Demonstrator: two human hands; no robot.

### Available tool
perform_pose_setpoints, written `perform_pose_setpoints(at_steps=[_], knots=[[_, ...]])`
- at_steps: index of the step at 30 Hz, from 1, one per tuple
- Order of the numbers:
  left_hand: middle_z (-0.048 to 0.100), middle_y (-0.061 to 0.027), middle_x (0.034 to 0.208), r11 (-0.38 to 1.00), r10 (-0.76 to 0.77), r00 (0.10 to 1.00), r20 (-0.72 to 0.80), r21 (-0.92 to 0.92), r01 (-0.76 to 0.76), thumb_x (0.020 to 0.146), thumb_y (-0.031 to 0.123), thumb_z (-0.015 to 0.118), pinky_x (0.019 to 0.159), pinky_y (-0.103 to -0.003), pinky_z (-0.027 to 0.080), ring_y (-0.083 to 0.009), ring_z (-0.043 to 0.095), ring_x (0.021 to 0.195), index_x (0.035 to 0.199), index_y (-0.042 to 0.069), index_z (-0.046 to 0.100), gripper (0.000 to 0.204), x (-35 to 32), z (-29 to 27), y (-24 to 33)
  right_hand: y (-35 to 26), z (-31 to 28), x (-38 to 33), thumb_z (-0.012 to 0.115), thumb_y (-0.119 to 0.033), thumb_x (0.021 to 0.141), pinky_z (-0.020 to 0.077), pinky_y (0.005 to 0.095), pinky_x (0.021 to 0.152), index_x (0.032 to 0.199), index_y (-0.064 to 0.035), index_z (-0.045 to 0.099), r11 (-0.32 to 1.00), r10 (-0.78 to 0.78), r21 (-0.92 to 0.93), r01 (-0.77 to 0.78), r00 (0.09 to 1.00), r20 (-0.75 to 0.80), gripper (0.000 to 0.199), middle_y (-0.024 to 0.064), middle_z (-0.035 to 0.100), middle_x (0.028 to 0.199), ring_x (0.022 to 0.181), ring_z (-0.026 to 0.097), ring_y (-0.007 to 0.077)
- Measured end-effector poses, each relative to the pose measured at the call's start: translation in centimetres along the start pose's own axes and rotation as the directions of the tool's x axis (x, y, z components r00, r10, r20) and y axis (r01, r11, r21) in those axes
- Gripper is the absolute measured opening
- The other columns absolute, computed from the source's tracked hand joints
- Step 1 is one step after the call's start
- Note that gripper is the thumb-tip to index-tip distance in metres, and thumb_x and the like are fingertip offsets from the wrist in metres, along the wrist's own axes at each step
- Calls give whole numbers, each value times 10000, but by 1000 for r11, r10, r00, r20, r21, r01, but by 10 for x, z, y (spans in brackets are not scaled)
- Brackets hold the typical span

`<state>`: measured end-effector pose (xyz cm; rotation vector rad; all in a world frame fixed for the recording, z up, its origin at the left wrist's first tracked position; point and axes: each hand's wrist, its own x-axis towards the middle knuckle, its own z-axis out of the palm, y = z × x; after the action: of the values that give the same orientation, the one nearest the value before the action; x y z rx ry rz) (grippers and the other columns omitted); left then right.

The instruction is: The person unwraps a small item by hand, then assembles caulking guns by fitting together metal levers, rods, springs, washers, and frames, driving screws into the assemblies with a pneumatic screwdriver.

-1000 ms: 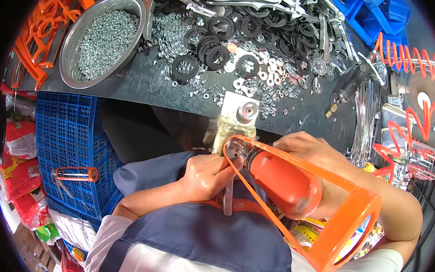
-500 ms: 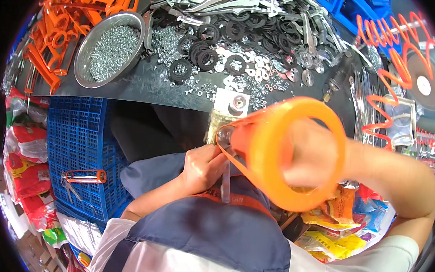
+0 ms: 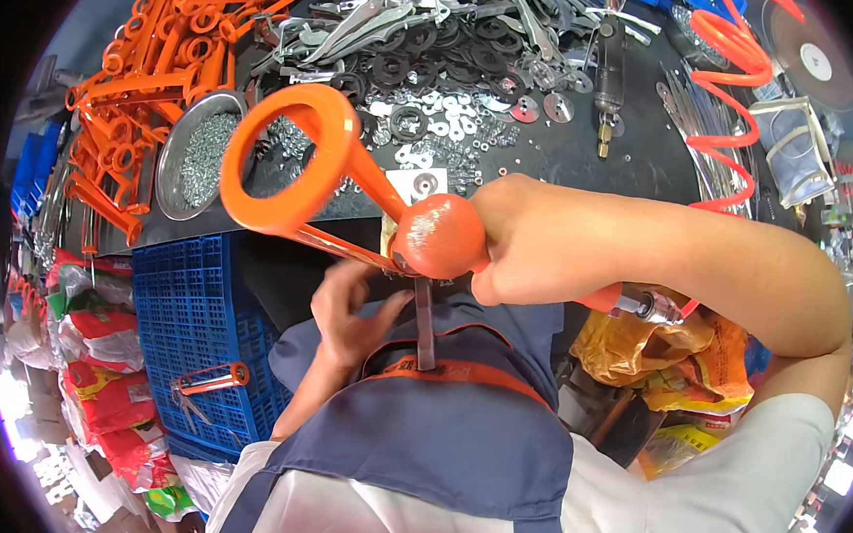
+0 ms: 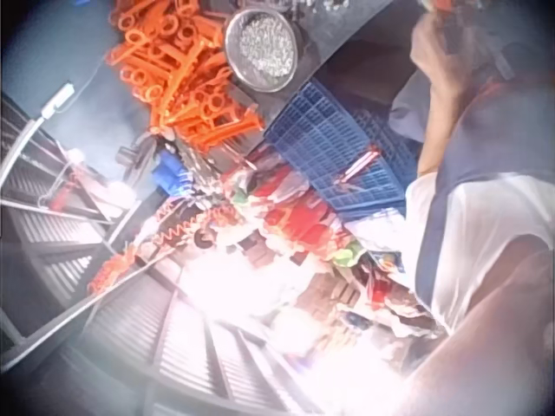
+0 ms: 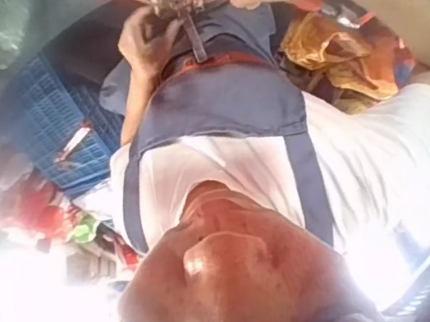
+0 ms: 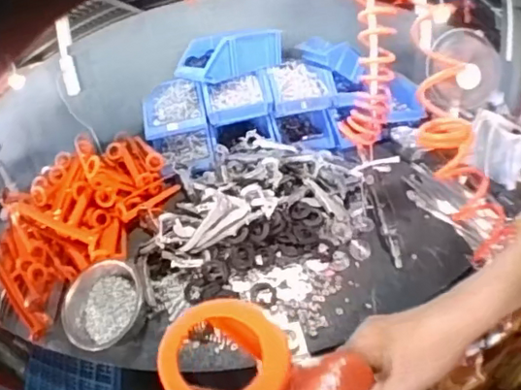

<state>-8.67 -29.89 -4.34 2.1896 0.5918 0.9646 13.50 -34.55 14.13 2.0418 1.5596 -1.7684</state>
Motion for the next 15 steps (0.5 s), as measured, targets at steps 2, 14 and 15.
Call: perform_pose_setpoints(at_steps=[2, 14, 15], knots=[[624, -91, 827, 939, -335, 942, 0, -84, 334, 521, 123, 886, 632, -348, 475, -230, 589, 693, 1294, 38, 434, 899, 11, -2, 6, 11, 1, 0, 601, -30, 737, 496, 297, 541, 941, 0, 587, 998, -62, 2, 62, 998, 12, 206, 49, 573, 629, 578, 579, 131], [596, -101, 995, 970, -115, 952, 282, -175, 169, 622, 116, 855, 728, -317, 489, -204, 572, 857, 1163, 2, 581, 617, 38, 0, -8, 94, 32, -26, 644, -39, 788, 520, 293, 741, 1169, 22, 570, 731, -534, 218, 646, 741, -408, 393, 92, 662, 925, 794, 645, 158], [583, -108, 1038, 976, -74, 952, 298, -175, 131, 639, 111, 859, 739, -303, 500, -185, 585, 898, 1172, -26, 570, 621, 39, -3, -8, 105, 36, -30, 648, -51, 801, 527, 307, 744, 1213, 25, 547, 689, -607, 88, 719, 640, -471, 431, 106, 654, 976, 812, 651, 166]])
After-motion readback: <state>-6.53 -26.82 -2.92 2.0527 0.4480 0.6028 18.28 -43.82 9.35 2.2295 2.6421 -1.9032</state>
